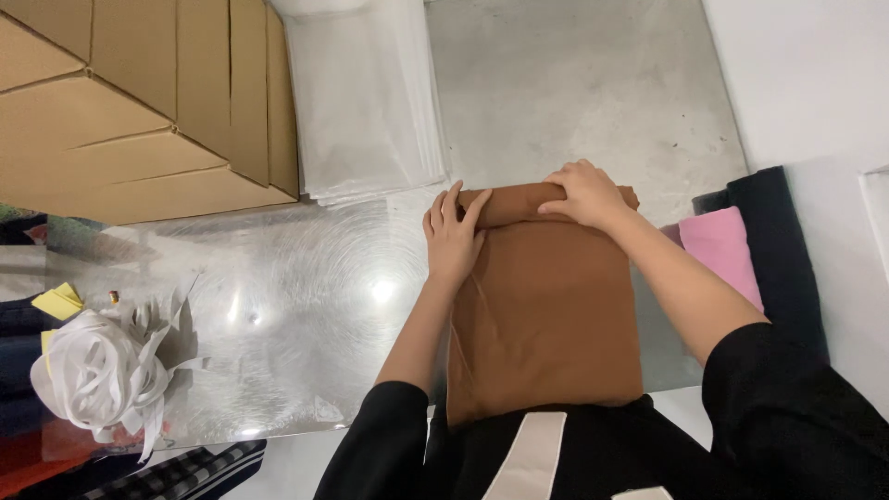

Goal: The person takes a brown t-shirt from a clothing rack, unfolds it, and lays it flat on a metal table. They fold the shirt neatly into a compact rectangle and place it on a stack of other folded clothes. The person repeats this process with a second brown t-shirt.

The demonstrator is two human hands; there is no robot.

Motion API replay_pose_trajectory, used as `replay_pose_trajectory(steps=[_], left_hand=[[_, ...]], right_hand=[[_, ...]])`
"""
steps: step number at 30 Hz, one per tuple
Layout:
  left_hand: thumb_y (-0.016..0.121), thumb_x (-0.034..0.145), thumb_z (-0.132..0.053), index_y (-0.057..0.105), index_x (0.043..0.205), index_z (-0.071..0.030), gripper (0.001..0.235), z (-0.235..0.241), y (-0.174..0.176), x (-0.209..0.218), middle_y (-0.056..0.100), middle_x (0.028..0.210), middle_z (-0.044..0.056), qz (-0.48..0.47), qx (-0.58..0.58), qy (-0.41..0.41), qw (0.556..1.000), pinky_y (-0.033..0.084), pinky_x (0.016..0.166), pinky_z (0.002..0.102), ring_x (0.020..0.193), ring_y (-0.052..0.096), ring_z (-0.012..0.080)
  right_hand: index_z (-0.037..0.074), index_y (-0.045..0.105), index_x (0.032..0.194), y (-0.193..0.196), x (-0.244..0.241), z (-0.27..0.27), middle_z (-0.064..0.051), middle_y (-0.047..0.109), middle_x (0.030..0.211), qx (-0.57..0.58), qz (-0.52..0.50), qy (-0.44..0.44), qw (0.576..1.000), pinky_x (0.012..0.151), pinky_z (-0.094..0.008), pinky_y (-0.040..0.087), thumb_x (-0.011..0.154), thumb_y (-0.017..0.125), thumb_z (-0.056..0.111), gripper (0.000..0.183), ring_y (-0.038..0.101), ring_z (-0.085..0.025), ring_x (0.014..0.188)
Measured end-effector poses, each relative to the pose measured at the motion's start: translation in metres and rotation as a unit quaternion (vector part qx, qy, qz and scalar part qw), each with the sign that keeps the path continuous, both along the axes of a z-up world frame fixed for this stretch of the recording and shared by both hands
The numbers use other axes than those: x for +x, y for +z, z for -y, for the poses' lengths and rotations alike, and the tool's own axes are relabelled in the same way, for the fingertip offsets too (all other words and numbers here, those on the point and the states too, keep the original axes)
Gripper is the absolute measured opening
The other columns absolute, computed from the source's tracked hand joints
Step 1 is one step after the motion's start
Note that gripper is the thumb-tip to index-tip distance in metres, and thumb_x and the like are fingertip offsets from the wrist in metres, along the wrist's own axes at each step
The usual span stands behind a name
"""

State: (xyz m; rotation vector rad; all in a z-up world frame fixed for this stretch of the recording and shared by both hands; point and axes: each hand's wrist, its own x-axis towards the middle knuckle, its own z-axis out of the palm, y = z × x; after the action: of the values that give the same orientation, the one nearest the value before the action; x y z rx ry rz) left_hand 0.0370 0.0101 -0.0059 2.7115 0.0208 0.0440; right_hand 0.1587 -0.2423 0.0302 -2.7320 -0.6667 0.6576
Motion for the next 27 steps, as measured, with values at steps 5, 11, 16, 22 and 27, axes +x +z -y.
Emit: replay_pose_trajectory(steps=[5, 11, 16, 22, 27], left_hand=[[0.077, 0.097, -0.047, 0.05, 0.155, -0.038, 0.065, -0.01, 0.015, 0.013, 0.038, 0.167, 0.001, -0.013, -0.012, -0.039, 0.999, 0.019, 0.128, 0.061, 0.159, 0.026, 0.0282], [0.077, 0.098, -0.032, 0.065, 0.138, -0.036, 0.042, -0.017, -0.01, -0.029, 0.056, 0.152, -0.009, 0.123, -0.001, -0.095, 0.988, 0.038, 0.118, 0.048, 0.148, 0.046, 0.0159], [0.07, 0.104, -0.02, 0.066, 0.13, -0.034, 0.029, -0.018, -0.02, -0.064, 0.064, 0.141, -0.008, 0.226, 0.031, -0.082, 0.97, 0.04, 0.106, 0.041, 0.139, 0.056, 0.0163], [0.072, 0.101, -0.012, 0.051, 0.158, -0.032, 0.064, -0.023, -0.019, -0.054, 0.059, 0.144, -0.006, 0.188, 0.033, -0.089, 0.978, 0.039, 0.108, 0.042, 0.142, 0.049, 0.0171], [0.079, 0.094, -0.017, 0.052, 0.153, -0.026, 0.066, -0.029, -0.015, -0.037, 0.054, 0.139, -0.001, 0.118, 0.084, -0.118, 0.982, 0.036, 0.11, 0.047, 0.137, 0.046, 0.023]], right_hand=[[0.02, 0.07, 0.136, -0.04, -0.036, 0.003, -0.003, 0.061, 0.123, 0.004, 0.156, -0.017, 0.988, 0.1, -0.043, 0.047, 0.097, 0.078, 0.042, 0.046, 0.052, -0.025, 0.122], [0.01, 0.059, 0.153, -0.028, -0.127, 0.002, -0.015, 0.058, 0.142, 0.114, 0.34, -0.016, 0.933, 0.123, -0.059, 0.032, 0.099, 0.072, 0.01, 0.055, 0.048, -0.036, 0.143], [0.027, 0.064, 0.146, -0.027, -0.151, 0.022, -0.002, 0.058, 0.146, 0.126, 0.305, 0.007, 0.944, 0.118, -0.054, 0.033, 0.108, 0.059, 0.035, 0.04, 0.05, -0.024, 0.144], [0.025, 0.057, 0.154, 0.026, -0.084, 0.071, -0.008, 0.061, 0.149, 0.011, 0.014, -0.072, 0.997, 0.112, -0.059, 0.04, 0.099, 0.065, 0.061, 0.066, 0.054, -0.032, 0.141], [0.024, 0.066, 0.132, -0.003, -0.075, 0.074, -0.002, 0.065, 0.126, -0.013, 0.1, -0.053, 0.994, 0.102, -0.049, 0.047, 0.088, 0.082, 0.047, 0.052, 0.059, -0.027, 0.127]])
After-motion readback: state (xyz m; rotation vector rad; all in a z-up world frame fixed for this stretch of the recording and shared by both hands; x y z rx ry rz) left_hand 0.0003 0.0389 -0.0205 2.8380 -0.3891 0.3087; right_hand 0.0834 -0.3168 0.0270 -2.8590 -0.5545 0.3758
